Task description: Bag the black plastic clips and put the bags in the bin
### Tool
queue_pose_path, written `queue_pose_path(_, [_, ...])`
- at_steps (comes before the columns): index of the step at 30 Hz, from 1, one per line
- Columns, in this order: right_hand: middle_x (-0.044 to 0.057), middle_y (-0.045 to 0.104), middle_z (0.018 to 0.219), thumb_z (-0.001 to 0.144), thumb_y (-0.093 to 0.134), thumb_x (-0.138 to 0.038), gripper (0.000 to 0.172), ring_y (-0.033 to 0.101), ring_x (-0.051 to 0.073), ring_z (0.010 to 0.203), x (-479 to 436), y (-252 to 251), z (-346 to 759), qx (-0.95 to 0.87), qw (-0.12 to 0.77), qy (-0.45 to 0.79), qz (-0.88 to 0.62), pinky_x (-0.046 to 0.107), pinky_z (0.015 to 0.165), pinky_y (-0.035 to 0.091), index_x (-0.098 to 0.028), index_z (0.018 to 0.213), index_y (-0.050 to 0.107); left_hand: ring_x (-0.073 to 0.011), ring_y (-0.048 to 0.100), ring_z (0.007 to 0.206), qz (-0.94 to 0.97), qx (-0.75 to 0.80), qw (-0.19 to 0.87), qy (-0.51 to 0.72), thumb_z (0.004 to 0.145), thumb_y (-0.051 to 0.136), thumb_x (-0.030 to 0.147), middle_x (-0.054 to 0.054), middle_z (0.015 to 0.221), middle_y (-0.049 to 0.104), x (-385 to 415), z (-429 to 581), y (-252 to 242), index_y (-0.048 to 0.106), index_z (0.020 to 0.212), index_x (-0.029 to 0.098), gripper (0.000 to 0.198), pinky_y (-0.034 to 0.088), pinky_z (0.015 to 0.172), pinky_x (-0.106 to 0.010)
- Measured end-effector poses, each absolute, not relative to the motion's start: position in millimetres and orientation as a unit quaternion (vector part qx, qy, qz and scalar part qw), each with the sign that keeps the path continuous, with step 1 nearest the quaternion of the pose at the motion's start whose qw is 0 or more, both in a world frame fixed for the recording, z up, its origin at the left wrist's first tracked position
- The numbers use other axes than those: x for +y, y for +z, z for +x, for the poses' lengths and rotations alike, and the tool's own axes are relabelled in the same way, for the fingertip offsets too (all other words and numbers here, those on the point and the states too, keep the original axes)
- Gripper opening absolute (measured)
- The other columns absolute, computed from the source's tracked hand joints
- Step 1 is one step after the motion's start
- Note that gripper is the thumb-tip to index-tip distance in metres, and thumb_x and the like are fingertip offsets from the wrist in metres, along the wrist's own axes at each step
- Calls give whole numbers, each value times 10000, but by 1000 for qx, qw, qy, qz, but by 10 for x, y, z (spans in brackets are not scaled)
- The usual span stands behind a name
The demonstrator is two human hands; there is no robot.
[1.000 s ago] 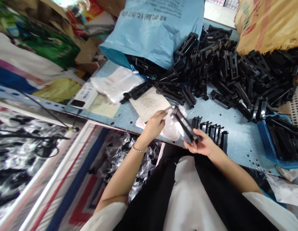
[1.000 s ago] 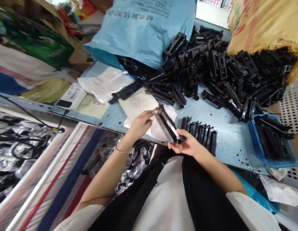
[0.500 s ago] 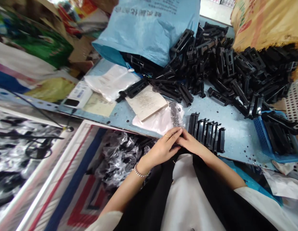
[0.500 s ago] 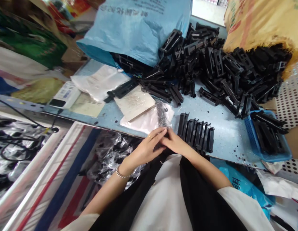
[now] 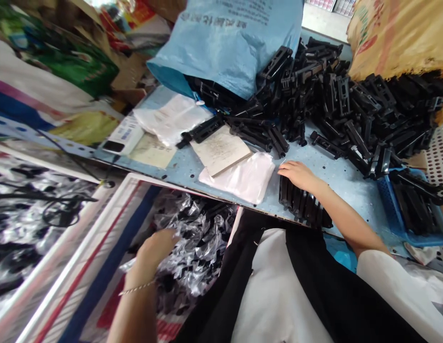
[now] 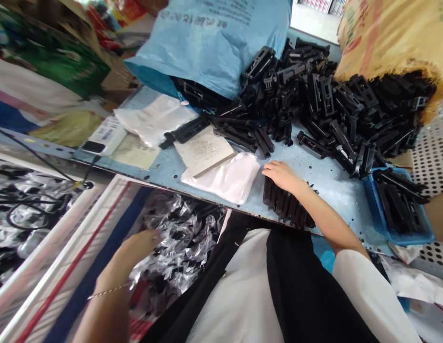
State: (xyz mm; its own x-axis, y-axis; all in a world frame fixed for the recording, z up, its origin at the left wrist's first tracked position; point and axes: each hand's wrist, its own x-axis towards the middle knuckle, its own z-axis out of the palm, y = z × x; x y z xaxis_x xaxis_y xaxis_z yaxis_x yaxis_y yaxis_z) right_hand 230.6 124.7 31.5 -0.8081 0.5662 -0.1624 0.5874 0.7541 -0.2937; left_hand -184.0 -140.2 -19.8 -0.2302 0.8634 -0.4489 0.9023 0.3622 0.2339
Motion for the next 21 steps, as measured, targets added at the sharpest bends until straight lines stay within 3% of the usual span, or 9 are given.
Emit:
queue_pose_path(3, [37, 703, 1292, 867, 444, -1, 507, 622, 244, 1174, 1282, 463, 2406, 941, -2, -188, 283, 419, 986, 501, -276, 1174, 741, -268, 731, 827, 586, 772, 194, 147, 878, 505, 375, -84, 896, 784, -891, -1210, -48, 738, 843, 236, 274, 563, 751, -345])
queue_pose_path(6, [14, 689, 1320, 885, 444, -52, 507, 639, 244, 1172, 1272, 694, 2597, 920, -63, -222, 316, 417, 991, 517, -302, 1233, 716, -241, 694, 944, 643, 689, 153, 295, 973, 475, 335, -99, 980, 753, -341, -486, 94, 735, 967, 204, 292, 542, 909, -358])
queue_pose_path(10, [63, 713, 1215, 914, 558, -224, 326, 655, 274, 1133, 1171, 769, 2750, 848, -171, -299, 402, 480, 1043, 496, -253, 1190, 729, -290, 652, 957, 702, 646, 130, 269, 914, 594, 241, -149, 931, 703, 136, 47, 28, 722, 820, 165, 176, 537, 858, -414])
queue_pose_path(14, [45, 739, 1039, 812, 720, -344, 312, 698, 255, 1019, 911, 552, 2569, 656, -290, -508, 476, 459, 948, 560, -232, 1103, 731, -237, 657, 816, 628, 676, 257, 287, 864, 637, 247, -83, 814, 700, 323, -48, -40, 682, 727, 192, 155, 526, 776, -356])
queue_pose_path(17, [35, 755, 972, 773, 786, -398, 352, 734, 240, 968, 721, 430, 2254, 458, -333, -700, 434, 417, 850, 611, -233, 1072, 703, -208, 648, 723, 569, 679, 352, 302, 855, 625, 311, -39, 737, 710, 385, -216, 3, 683, 731, 202, 175, 502, 721, -323])
queue_pose_path(21, [40, 771, 981, 798, 778, -331, 242, 739, 237, 1012, 663, 383, 1833, 294, -354, -813, 357, 434, 906, 621, -221, 992, 684, -188, 655, 715, 529, 676, 384, 341, 824, 609, 259, -23, 748, 713, 392, -253, 36, 663, 824, 188, 89, 499, 704, -300])
